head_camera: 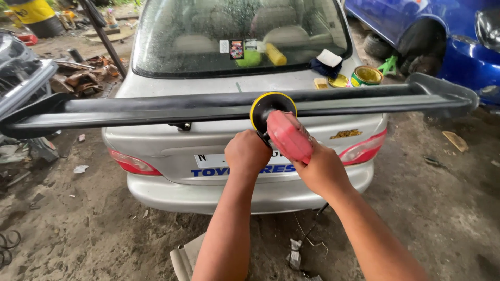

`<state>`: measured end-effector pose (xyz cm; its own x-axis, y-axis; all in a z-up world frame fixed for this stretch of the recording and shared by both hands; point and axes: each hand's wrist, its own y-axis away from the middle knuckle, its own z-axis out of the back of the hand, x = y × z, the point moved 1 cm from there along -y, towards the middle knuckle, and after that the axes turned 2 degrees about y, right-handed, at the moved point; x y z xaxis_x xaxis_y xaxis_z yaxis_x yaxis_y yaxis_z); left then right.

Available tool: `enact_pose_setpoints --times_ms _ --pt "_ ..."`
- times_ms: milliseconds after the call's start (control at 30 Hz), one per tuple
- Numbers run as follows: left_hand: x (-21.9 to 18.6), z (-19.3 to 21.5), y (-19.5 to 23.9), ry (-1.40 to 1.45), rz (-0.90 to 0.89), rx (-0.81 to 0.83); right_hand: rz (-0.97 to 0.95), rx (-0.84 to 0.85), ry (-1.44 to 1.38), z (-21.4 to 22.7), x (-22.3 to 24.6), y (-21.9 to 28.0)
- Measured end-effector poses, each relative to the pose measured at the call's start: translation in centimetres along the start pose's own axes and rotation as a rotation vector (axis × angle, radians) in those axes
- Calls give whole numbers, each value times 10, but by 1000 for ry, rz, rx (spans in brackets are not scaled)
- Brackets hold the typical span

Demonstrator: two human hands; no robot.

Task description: The person uses a red electric polisher with a yellow pad to polish the black rear spoiler of a silver car. They move the polisher back and forth along the spoiler's surface and then polish the trunk lid below it.

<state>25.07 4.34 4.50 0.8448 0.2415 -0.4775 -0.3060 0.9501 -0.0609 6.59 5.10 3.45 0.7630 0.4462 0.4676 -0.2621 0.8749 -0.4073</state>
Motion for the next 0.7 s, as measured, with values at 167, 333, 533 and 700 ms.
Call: enact_pose_setpoints --times_ms 167,333,533,700 --pt "12 21 -6 -17 -3 -71 15 -1 -55 -1 26 -18" --pt "26 20 7 15 -2 -51 118 19 14 -21 22 -8" --pt "35 7 7 -31 23 -9 122 -9 -16 -27 21 3" --pt "43 27 -5 2 37 -126 147 -37 -20 -27 40 -19"
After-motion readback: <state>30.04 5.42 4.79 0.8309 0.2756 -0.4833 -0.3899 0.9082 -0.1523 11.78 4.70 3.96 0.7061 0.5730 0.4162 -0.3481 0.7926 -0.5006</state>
